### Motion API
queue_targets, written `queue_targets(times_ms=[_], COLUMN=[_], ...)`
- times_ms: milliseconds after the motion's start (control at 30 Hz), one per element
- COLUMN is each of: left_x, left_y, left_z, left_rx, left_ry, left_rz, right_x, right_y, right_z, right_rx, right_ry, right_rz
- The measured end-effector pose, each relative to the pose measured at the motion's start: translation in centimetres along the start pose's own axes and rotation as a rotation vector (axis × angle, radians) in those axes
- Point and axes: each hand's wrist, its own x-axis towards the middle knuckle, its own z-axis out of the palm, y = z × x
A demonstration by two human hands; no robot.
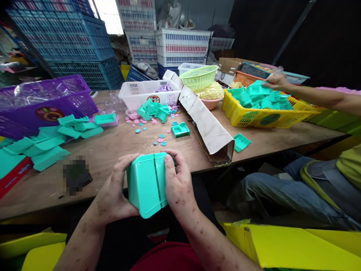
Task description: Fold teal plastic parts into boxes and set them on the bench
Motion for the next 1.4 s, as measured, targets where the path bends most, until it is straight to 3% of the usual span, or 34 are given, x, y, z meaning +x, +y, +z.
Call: queue_targets(times_ms=[267, 600, 1200, 1400], left_x=[-0.3, -1.3, -1.3, -1.4], left_y=[-0.3, -0.3, 0.3, 0.4], left_z=[0.5, 0.7, 0.0, 0.8], left_rx=[-0.024, -0.071, -0.013, -0.027], left_ry=[0.029, 0.072, -0.057, -0.018], left_rz=[0.04, -0.026, -0.065, -0.016], right_x=[-0.5, -0.8, -0.9, -1.2], right_y=[-0.2, -0.6, -0.5, -0.3], right_z=[-0.1, 0.0, -0.2, -0.1], right_rx=[-0.006, -0.064, -0.108, -0.113], right_ry=[-0.012, -0.049, -0.032, -0.043], right_rz=[-0.013, -0.052, -0.053, -0.016])
